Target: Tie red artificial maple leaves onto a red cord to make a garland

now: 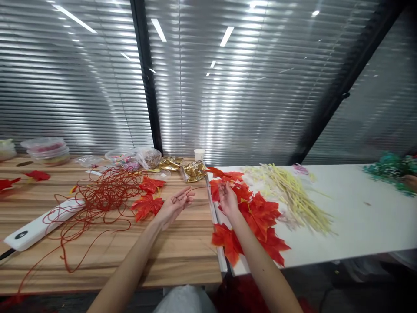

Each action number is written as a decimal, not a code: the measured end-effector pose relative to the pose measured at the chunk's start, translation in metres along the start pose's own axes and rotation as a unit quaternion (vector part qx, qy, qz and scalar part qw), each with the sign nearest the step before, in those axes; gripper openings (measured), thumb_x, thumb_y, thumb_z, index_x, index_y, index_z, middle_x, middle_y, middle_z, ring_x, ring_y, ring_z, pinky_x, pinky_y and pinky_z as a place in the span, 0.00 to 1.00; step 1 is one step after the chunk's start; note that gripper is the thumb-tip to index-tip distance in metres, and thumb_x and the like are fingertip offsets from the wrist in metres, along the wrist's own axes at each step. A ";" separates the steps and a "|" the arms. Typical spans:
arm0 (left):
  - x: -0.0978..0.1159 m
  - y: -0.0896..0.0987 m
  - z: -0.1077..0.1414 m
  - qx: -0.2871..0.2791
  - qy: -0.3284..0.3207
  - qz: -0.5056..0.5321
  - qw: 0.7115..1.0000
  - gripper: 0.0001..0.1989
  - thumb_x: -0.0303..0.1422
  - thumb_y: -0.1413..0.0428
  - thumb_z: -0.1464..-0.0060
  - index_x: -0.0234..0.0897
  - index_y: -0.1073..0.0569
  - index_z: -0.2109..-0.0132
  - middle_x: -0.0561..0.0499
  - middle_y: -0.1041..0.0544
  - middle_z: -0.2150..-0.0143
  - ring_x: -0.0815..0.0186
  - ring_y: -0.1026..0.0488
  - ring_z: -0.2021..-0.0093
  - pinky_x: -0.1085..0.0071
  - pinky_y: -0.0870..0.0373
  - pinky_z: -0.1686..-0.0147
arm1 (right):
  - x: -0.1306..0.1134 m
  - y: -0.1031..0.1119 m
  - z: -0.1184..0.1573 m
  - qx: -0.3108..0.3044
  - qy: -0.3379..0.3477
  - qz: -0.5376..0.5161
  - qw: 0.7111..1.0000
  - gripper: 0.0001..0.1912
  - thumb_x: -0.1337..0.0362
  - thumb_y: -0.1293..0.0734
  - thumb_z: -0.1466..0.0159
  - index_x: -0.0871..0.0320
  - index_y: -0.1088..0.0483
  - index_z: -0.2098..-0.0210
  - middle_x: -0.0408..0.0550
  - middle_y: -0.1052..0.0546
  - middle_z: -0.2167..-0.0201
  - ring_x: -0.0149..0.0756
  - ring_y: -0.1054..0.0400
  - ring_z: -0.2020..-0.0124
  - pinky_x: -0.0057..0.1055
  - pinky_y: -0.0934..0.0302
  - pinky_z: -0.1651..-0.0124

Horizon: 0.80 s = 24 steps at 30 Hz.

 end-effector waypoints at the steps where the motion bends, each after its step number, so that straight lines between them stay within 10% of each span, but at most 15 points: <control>1: 0.001 0.000 0.000 -0.001 -0.011 -0.009 1.000 0.23 0.28 0.38 0.59 0.35 0.29 0.52 0.43 0.27 0.52 0.66 0.28 0.57 0.70 0.35 0.54 | 0.001 0.001 -0.001 0.001 -0.001 0.007 1.000 0.05 0.66 0.32 0.47 0.59 0.33 0.75 0.41 0.26 0.77 0.25 0.30 0.71 0.21 0.33 0.63; 13: 0.004 0.015 -0.010 0.065 -0.100 -0.083 0.989 0.17 0.40 0.41 0.56 0.34 0.35 0.64 0.47 0.23 0.64 0.66 0.25 0.66 0.66 0.31 0.61 | 0.036 -0.012 0.024 -0.091 -0.055 0.148 0.983 0.11 0.61 0.29 0.51 0.63 0.31 0.76 0.47 0.24 0.76 0.33 0.28 0.70 0.30 0.33 0.62; 24: 0.013 0.045 -0.010 0.217 -0.154 -0.158 0.951 0.21 0.46 0.40 0.62 0.31 0.31 0.68 0.47 0.26 0.68 0.74 0.34 0.78 0.79 0.42 0.82 | 0.000 -0.013 0.016 -0.021 0.085 0.087 0.992 0.11 0.59 0.29 0.53 0.61 0.32 0.76 0.43 0.26 0.77 0.28 0.31 0.74 0.29 0.34 0.63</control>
Point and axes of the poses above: each hand's wrist, its own z-axis away from the middle knuckle, its own y-axis out of the back of the hand, x = y × z, the point moved 6 cm from there along -z, towards the middle knuckle
